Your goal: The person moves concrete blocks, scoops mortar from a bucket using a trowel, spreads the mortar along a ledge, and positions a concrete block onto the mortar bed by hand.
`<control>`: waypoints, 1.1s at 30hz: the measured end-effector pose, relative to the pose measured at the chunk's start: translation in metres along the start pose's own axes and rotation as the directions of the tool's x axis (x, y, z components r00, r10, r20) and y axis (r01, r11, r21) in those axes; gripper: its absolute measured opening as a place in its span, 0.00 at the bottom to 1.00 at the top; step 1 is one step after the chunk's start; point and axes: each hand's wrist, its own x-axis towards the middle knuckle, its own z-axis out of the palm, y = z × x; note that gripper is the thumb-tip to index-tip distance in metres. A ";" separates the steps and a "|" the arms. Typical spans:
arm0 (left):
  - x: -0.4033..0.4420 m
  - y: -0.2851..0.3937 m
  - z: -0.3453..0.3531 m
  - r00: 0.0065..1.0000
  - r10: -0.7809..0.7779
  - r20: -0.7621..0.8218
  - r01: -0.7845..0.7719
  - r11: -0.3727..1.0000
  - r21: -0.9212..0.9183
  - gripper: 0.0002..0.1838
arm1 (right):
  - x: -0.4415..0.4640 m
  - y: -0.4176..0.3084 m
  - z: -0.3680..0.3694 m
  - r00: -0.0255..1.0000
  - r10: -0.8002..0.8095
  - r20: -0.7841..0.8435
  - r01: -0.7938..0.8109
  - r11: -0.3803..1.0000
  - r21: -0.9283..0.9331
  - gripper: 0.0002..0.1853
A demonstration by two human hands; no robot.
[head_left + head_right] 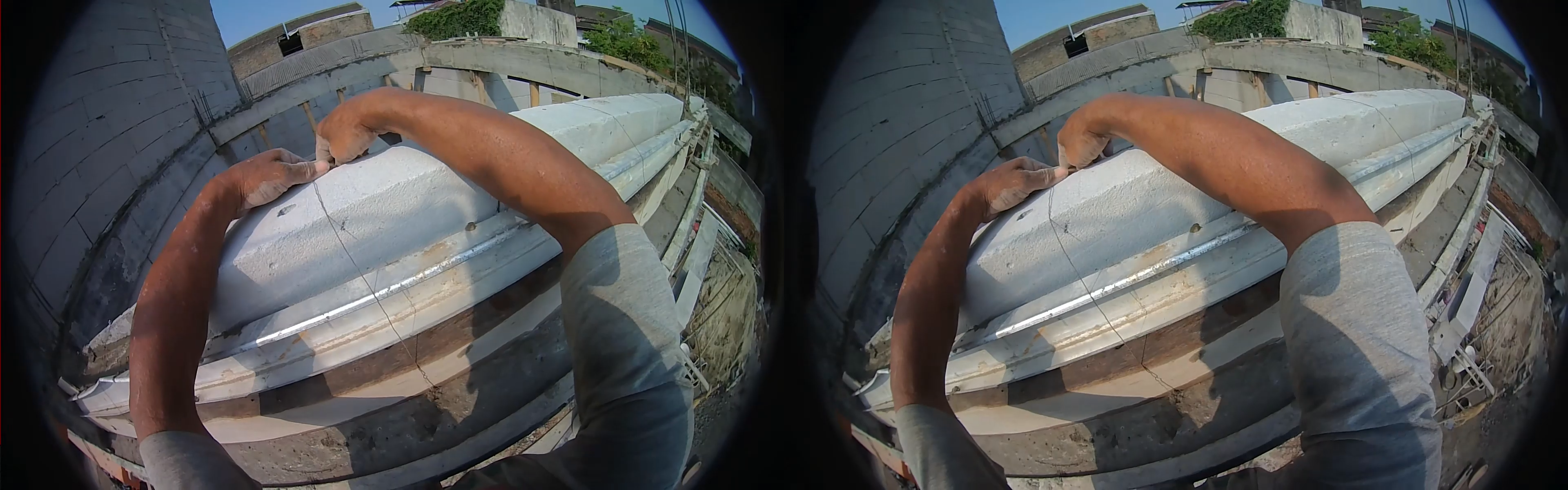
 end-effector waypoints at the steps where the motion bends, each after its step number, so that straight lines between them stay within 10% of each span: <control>1: 0.001 -0.001 0.000 1.000 -0.002 0.008 0.003 1.000 -0.023 0.33 | 0.001 0.001 0.000 1.000 -0.001 0.003 0.001 1.000 0.001 0.23; 19: -0.007 0.014 0.002 0.977 0.104 -0.187 -0.041 0.948 0.315 0.38 | -0.006 -0.004 -0.007 1.000 -0.027 0.000 0.027 0.992 -0.124 0.18; 25: -0.005 0.009 0.002 0.973 0.070 -0.219 -0.005 0.959 0.284 0.54 | -0.010 -0.006 -0.005 0.995 -0.092 -0.037 0.087 0.989 -0.117 0.18; 33: -0.003 0.009 0.001 0.972 -0.020 -0.233 0.088 0.955 0.285 0.48 | -0.001 0.009 0.001 0.992 -0.124 0.025 0.117 0.978 0.174 0.09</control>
